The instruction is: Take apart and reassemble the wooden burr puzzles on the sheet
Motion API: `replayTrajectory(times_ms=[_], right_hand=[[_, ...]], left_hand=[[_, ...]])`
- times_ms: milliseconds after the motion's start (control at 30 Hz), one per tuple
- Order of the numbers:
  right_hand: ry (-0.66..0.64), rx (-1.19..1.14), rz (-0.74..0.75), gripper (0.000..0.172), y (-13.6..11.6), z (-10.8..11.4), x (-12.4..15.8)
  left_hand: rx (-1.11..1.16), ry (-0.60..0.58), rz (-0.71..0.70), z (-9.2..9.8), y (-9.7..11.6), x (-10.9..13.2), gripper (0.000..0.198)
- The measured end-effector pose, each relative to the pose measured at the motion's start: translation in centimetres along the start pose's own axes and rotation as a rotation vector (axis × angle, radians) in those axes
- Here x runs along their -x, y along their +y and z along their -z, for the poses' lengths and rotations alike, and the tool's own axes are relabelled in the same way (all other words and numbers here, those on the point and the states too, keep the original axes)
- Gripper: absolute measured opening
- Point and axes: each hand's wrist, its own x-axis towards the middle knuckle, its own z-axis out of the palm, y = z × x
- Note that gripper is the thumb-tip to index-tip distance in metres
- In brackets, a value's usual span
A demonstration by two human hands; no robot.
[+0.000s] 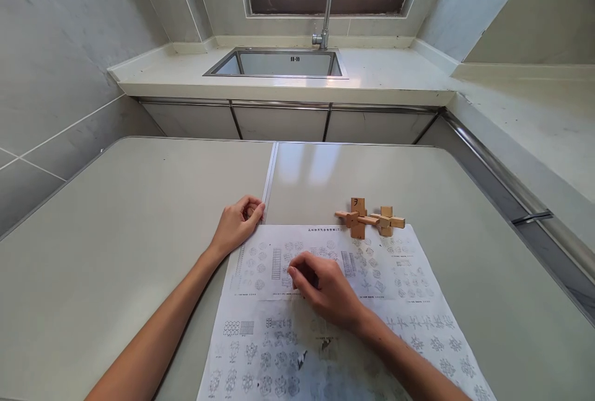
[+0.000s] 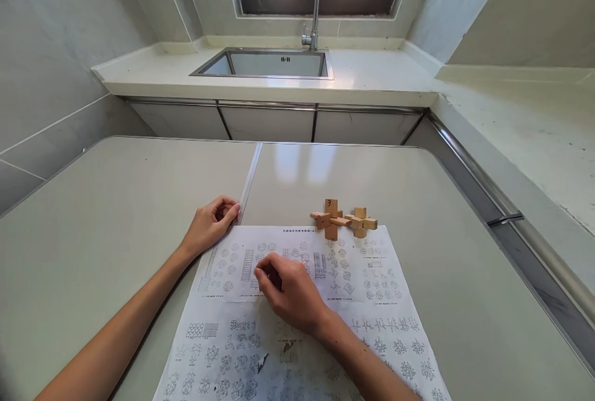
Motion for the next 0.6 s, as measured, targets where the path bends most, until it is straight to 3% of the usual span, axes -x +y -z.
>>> replayTrajectory(times_ms=[600], right_hand=[[0.003, 0.023, 0.016, 0.016, 0.12, -0.23, 0.00]], left_hand=[[-0.120, 0.004, -0.078, -0.22, -0.40, 0.43, 0.030]])
